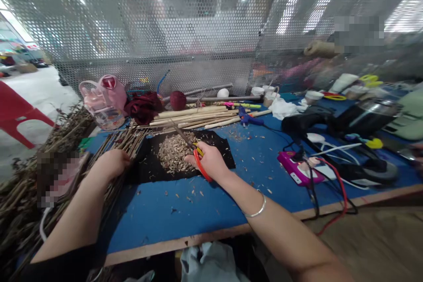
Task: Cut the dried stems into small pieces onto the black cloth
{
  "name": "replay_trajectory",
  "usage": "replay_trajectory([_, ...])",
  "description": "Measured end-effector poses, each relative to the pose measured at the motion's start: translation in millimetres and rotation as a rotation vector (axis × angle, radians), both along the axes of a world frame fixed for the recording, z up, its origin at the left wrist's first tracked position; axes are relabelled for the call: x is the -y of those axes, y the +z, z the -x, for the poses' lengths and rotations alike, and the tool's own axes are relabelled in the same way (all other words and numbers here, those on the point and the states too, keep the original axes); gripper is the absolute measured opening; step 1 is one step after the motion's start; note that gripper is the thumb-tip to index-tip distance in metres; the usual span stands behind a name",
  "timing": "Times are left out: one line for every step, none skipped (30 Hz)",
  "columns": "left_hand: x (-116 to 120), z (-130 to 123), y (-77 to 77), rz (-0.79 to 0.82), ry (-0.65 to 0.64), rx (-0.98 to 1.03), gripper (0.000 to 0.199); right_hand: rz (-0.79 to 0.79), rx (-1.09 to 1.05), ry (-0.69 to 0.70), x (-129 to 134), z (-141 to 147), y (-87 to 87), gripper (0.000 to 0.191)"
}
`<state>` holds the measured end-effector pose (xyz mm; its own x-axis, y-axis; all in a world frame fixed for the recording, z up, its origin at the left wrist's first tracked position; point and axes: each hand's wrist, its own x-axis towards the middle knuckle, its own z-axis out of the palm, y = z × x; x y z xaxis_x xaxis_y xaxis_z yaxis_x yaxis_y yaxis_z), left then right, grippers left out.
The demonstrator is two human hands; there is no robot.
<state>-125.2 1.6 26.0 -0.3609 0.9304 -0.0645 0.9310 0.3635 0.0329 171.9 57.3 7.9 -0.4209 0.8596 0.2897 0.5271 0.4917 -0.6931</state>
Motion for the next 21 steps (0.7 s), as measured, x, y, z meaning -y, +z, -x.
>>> replay_trajectory([1.2, 0.0, -1.3, 0.045, 0.006, -0.001, 0.016, 0.004, -0.016, 0.019, 0.8, 0.0, 0.4, 0.037])
replay_trajectory([2.2, -1.5, -2.6, 0.074, 0.008, -0.005, 0.018, 0.006, -0.030, 0.043, 1.6, -0.1, 0.9, 0.038])
replay_trajectory([2.8, -3.8, -3.6, 0.089, 0.009, -0.016, 0.019, 0.004, -0.041, 0.067, 2.2, -0.2, 1.6, 0.038])
replay_trajectory([2.8, -6.3, -4.3, 0.096, 0.008, -0.026, 0.020, -0.002, -0.049, 0.091, 2.8, -0.4, 2.4, 0.038])
replay_trajectory([2.4, -8.4, -4.6, 0.098, 0.005, -0.032, 0.020, -0.010, -0.056, 0.112, 3.3, -0.6, 3.3, 0.038])
replay_trajectory([1.5, -9.9, -4.6, 0.098, 0.001, -0.034, 0.020, -0.019, -0.061, 0.130, 3.8, -0.8, 4.2, 0.038])
replay_trajectory([0.2, -10.5, -4.3, 0.097, -0.002, -0.030, 0.021, -0.028, -0.064, 0.145, 4.3, -1.0, 5.2, 0.038])
replay_trajectory([-1.2, -10.2, -3.8, 0.094, -0.005, -0.022, 0.021, -0.035, -0.065, 0.157, 4.9, -1.2, 6.1, 0.038])
replay_trajectory([-2.7, -9.1, -3.4, 0.090, -0.013, -0.007, 0.021, -0.038, -0.066, 0.167, 5.4, -1.4, 6.9, 0.038])
replay_trajectory([-4.1, -7.3, -3.1, 0.085, -0.026, 0.012, 0.021, -0.040, -0.066, 0.175, 6.0, -1.4, 7.6, 0.038])
replay_trajectory([-5.4, -5.1, -3.0, 0.078, -0.037, 0.036, 0.021, -0.040, -0.065, 0.182, 6.5, -1.4, 8.0, 0.038])
replay_trajectory([-6.5, -2.5, -3.2, 0.066, -0.043, 0.070, 0.022, -0.042, -0.063, 0.185, 6.9, -1.4, 8.3, 0.038])
replay_trajectory([-7.3, 0.3, -3.7, 0.047, -0.036, 0.117, 0.022, -0.043, -0.058, 0.187, 7.1, -1.3, 8.3, 0.038])
replay_trajectory([-7.9, 3.2, -4.3, 0.025, -0.011, 0.178, 0.023, -0.044, -0.051, 0.188, 7.2, -1.1, 8.2, 0.038])
replay_trajectory([-8.3, 5.9, -4.9, 0.006, 0.031, 0.251, 0.024, -0.042, -0.041, 0.188, 7.2, -0.9, 7.9, 0.038])
replay_trajectory([-8.3, 8.3, -5.2, -0.011, 0.082, 0.324, 0.026, -0.040, -0.032, 0.188, 7.0, -0.7, 7.4, 0.038])
replay_trajectory([-8.0, 10.4, -5.0, -0.025, 0.126, 0.380, 0.027, -0.039, -0.024, 0.187, 6.6, -0.5, 6.9, 0.038])
replay_trajectory([-7.4, 12.1, -4.2, -0.040, 0.156, 0.405, 0.028, -0.038, -0.018, 0.187, 6.2, -0.3, 6.3, 0.038])
replay_trajectory([-6.2, 13.0, -2.7, -0.058, 0.171, 0.395, 0.028, -0.038, -0.014, 0.184, 5.8, -0.1, 5.7, 0.038])
replay_trajectory([-4.6, 13.3, -0.6, -0.082, 0.169, 0.358, 0.028, -0.039, -0.011, 0.182, 5.3, 0.1, 5.2, 0.038])
replay_trajectory([-2.4, 12.7, 1.8, -0.108, 0.152, 0.302, 0.027, -0.041, -0.008, 0.177, 4.9, 0.2, 4.6, 0.038])
